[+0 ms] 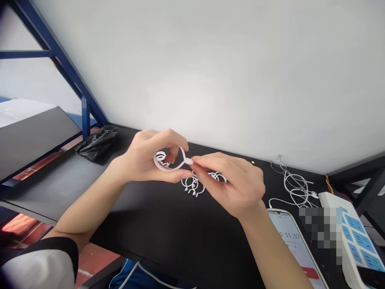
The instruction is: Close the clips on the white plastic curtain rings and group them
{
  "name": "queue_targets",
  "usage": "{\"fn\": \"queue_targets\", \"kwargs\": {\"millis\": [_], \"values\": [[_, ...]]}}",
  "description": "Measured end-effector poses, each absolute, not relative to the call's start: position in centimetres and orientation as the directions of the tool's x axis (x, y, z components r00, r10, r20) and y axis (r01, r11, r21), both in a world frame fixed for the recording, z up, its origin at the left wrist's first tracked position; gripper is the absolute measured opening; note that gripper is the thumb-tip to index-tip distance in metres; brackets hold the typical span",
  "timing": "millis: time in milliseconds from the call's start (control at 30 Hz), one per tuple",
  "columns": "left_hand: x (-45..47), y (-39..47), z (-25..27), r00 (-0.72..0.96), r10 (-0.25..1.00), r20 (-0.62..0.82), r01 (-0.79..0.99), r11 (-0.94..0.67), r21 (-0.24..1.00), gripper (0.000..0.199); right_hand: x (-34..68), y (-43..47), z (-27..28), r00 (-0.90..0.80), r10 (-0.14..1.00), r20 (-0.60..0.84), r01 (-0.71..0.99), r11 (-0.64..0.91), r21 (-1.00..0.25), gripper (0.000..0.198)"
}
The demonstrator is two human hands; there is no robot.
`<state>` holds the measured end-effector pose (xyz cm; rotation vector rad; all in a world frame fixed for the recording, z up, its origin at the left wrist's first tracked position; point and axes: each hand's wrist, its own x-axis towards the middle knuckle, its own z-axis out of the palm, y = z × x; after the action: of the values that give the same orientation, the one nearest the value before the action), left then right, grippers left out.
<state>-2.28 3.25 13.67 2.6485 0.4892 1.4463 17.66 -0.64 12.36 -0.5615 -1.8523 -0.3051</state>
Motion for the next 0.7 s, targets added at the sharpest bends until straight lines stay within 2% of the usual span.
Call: {"fn": "queue_targets", "kwargs": {"millis": [367,700], "values": [[-2.15,3.35,13.60,0.489,0.302,0.818,0.212,-0.951,0.224,0.035,17.70,-0.36,12.41,-0.276,0.181,0.944,0.534,0.846,-0.006,0.040],[-2.05,3.42,13.61,0.486,0.296,0.822,0.185,-0.954,0.235,0.034,17.49,-0.46,12.29,-0.249,0.204,0.947,0.530,0.847,-0.042,0.042]]}}
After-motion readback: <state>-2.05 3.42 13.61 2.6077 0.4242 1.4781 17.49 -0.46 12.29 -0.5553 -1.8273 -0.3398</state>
